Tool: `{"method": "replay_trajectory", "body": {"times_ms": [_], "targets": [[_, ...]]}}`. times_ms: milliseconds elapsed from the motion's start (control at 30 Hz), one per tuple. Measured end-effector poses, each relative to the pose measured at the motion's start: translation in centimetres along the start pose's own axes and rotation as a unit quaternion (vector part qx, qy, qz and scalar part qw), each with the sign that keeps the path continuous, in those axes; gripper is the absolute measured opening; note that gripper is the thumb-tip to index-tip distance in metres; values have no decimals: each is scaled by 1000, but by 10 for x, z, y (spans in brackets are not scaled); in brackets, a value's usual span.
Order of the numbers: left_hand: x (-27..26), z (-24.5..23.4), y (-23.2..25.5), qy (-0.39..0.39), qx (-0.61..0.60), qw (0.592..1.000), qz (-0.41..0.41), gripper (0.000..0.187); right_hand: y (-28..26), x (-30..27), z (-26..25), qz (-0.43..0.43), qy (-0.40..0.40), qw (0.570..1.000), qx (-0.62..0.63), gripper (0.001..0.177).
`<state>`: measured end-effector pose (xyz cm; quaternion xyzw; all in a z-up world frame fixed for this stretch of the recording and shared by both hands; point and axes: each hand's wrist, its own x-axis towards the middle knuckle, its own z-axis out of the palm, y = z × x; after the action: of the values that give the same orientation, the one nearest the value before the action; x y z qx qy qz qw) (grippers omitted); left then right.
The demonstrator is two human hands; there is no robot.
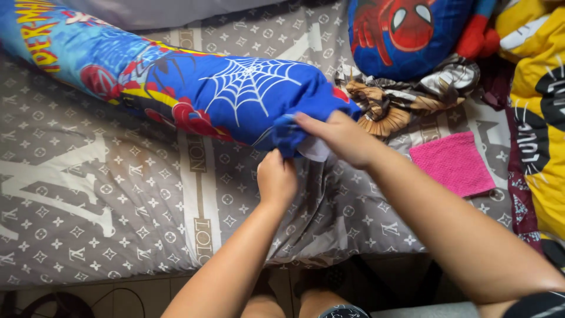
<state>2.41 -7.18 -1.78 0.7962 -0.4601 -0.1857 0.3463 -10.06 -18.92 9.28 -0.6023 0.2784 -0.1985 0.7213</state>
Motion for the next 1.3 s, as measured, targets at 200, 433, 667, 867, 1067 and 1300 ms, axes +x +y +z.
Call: {"method": "replay_trajectory", "body": {"times_ms": [200, 433, 667, 867, 1067, 1300], "targets": [[-16, -46, -16, -28, -266, 963, 21, 18, -3, -57, -34, -308, 6, 781, -543, 28], [-33, -149, 20, 2, -406, 914, 1, 26, 0, -4, 78, -316, -50, 749, -580, 18], [-75, -268, 50, 47, -144, 978, 147, 31, 2, 70, 154, -286, -82, 642, -706, 26], [-78, -303, 36, 79, -117, 978, 154, 30, 1, 98, 197, -276, -178, 694, -641, 43], [-64, -319, 30, 69, -98, 986, 120, 33, -21, 32, 189, -200, -205, 867, -407, 53], [-38, -331, 93, -7, -254, 959, 126, 30, -12, -37, 154, -406, 127, 742, -518, 55]]}}
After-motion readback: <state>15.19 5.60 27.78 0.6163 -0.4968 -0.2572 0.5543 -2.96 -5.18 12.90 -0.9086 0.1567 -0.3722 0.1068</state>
